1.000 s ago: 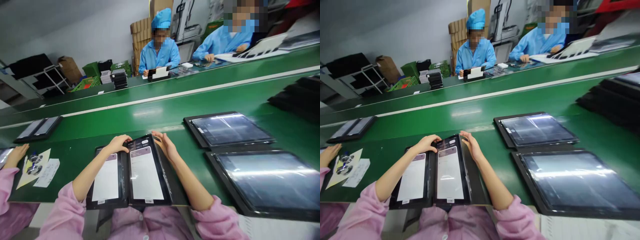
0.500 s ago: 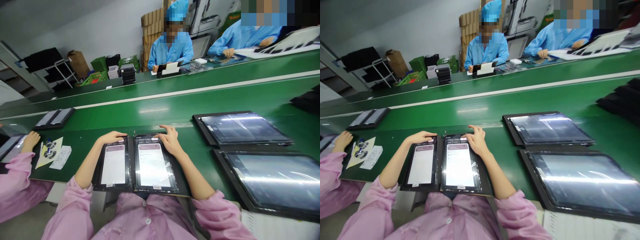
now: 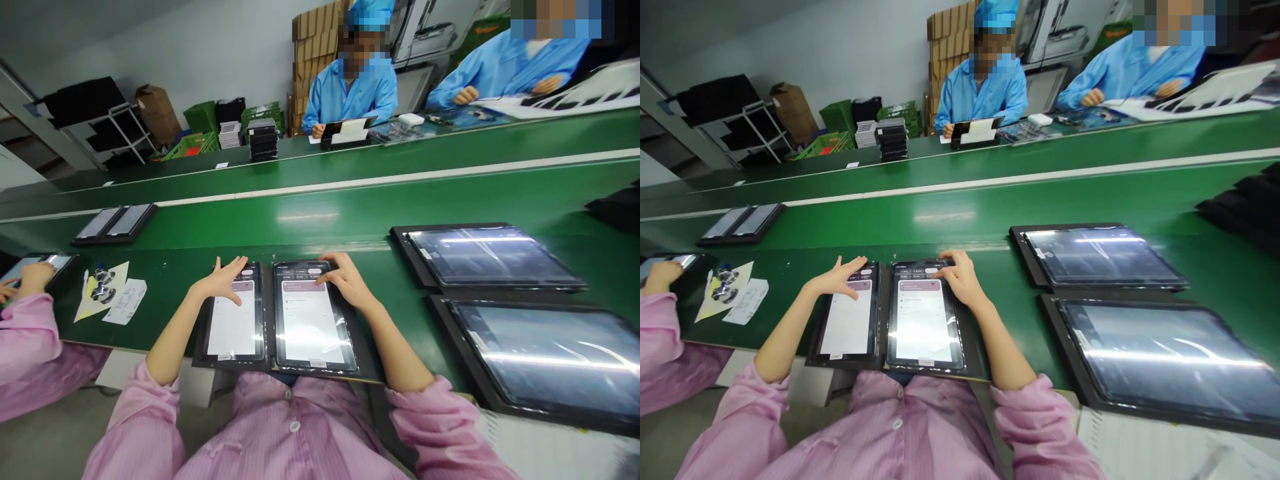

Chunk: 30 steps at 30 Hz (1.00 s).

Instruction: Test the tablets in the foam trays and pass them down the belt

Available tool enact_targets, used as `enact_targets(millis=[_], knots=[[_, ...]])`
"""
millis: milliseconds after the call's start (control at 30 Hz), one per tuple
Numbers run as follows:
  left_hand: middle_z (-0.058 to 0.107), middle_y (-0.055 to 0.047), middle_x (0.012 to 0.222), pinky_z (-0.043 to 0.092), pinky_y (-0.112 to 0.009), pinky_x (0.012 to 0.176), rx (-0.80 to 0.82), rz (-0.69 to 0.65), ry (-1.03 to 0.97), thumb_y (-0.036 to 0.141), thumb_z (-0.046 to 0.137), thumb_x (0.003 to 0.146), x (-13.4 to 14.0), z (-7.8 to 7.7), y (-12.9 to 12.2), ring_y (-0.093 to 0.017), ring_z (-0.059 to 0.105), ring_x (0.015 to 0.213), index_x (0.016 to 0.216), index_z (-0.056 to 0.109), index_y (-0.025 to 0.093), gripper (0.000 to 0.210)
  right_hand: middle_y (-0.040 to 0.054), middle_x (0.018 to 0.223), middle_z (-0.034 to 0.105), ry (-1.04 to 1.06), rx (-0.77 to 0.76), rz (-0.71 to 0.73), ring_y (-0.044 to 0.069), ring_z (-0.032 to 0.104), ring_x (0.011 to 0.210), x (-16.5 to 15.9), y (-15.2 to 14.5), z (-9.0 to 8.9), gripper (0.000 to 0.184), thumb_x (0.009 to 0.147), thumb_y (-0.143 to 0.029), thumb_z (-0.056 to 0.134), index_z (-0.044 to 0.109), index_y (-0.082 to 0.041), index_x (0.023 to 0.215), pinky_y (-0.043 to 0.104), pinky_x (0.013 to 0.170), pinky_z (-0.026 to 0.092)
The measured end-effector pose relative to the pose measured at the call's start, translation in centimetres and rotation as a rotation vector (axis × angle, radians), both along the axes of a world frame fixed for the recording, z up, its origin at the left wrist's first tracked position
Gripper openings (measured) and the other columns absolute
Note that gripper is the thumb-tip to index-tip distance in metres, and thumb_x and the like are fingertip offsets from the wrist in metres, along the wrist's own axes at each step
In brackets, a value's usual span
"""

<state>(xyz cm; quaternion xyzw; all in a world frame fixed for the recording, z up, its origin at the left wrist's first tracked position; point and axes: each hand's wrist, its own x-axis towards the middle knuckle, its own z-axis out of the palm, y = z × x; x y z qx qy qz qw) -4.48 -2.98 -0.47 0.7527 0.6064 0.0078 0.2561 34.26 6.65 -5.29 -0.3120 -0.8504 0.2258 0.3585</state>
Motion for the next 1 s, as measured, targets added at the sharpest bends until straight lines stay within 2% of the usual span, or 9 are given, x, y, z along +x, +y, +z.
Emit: enact_targets(millis=[67, 133, 233, 300, 467, 600, 667, 800, 1000], knots=[[0.016, -0.022, 0.163, -0.019, -0.071, 0.111, 0.041, -0.011, 0.053, 0.052, 0.086, 0.062, 0.3, -0.2, -0.4, -0.039, 0.019, 0.153, 0.162, 0.000, 0.023, 0.135, 0.0054, 0.127, 0.061, -0.058, 0.007, 0.155, 0.031, 0.050, 0.117, -0.4, -0.1, -0.3, 0.046, 0.093, -0.027, 0.040, 0.082, -0.031, 0.075, 0.054, 0.105, 0.036], [0.035, -0.021, 0.157, -0.020, -0.070, 0.112, 0.071, -0.005, 0.053, 0.047, 0.084, 0.068, 0.6, -0.2, 0.2, -0.036, 0.036, 0.147, 0.162, 0.000, 0.025, 0.128, 0.0029, 0.131, 0.062, -0.108, 0.026, 0.168, 0.033, 0.049, 0.119, -0.8, 0.2, -0.9, 0.046, 0.091, -0.027, 0.040, 0.081, -0.033, 0.072, 0.058, 0.105, 0.034], [0.069, -0.013, 0.130, -0.008, -0.061, 0.122, 0.176, 0.096, 0.058, 0.033, 0.060, 0.092, 1.0, 0.0, 2.1, -0.027, 0.060, 0.129, 0.158, 0.028, 0.021, 0.074, 0.0094, 0.125, 0.064, -0.058, 0.024, -0.147, 0.036, 0.051, 0.116, -0.5, 1.8, -2.0, 0.045, 0.094, -0.037, 0.039, 0.082, -0.030, 0.083, 0.062, 0.104, 0.034], [0.075, -0.012, 0.116, 0.000, -0.055, 0.125, 0.261, 0.171, 0.099, 0.022, 0.044, 0.099, 1.6, 0.0, 2.9, -0.024, 0.066, 0.120, 0.152, 0.041, 0.016, 0.053, 0.0143, 0.115, 0.066, 0.061, -0.020, -0.335, 0.035, 0.056, 0.111, 0.2, 2.8, -2.7, 0.049, 0.095, -0.045, 0.037, 0.081, -0.024, 0.098, 0.060, 0.101, 0.039], [0.062, -0.010, 0.140, -0.006, -0.066, 0.120, 0.233, 0.122, -0.008, 0.038, 0.036, 0.104, 2.9, -0.2, 1.3, -0.026, 0.053, 0.135, 0.160, 0.022, 0.025, 0.059, 0.0110, 0.106, 0.066, 0.287, -0.110, -0.367, 0.031, 0.061, 0.106, 2.2, 0.2, -3.6, 0.054, 0.099, -0.056, 0.035, 0.077, -0.023, 0.105, 0.049, 0.099, 0.046], [0.017, -0.016, 0.166, -0.020, -0.075, 0.108, 0.050, -0.040, -0.021, 0.060, 0.069, 0.083, 2.6, 0.2, -0.6, -0.037, 0.018, 0.153, 0.162, -0.001, 0.030, 0.110, 0.0088, 0.117, 0.062, 0.313, -0.115, -0.288, 0.030, 0.057, 0.112, 2.7, -5.0, -4.1, 0.055, 0.101, -0.058, 0.033, 0.079, -0.028, 0.103, 0.048, 0.103, 0.045], [0.007, -0.018, 0.167, -0.022, -0.075, 0.106, 0.021, -0.084, 0.021, 0.061, 0.077, 0.074, 2.4, 0.4, -0.8, -0.040, 0.011, 0.154, 0.161, -0.007, 0.030, 0.125, 0.0086, 0.122, 0.060, 0.286, -0.094, -0.246, 0.031, 0.055, 0.116, 2.7, -6.4, -4.1, 0.057, 0.100, -0.060, 0.034, 0.081, -0.029, 0.096, 0.049, 0.103, 0.044], [0.011, -0.016, 0.168, -0.022, -0.075, 0.106, 0.050, -0.122, 0.088, 0.056, 0.080, 0.074, 2.5, 1.1, -0.4, -0.042, 0.013, 0.153, 0.161, -0.008, 0.032, 0.126, 0.0079, 0.129, 0.057, 0.234, -0.083, -0.172, 0.033, 0.050, 0.121, 2.7, -6.7, -3.7, 0.064, 0.099, -0.064, 0.031, 0.083, -0.029, 0.084, 0.051, 0.105, 0.042], [0.033, -0.014, 0.163, -0.008, -0.074, 0.115, 0.088, -0.095, 0.017, 0.052, 0.070, 0.084, 2.7, 1.2, 0.7, -0.038, 0.030, 0.149, 0.160, 0.017, 0.033, 0.094, 0.0090, 0.127, 0.057, 0.127, -0.156, -0.158, 0.032, 0.050, 0.120, 2.4, -6.8, -3.0, 0.066, 0.099, -0.065, 0.029, 0.082, -0.028, 0.084, 0.052, 0.109, 0.039]])
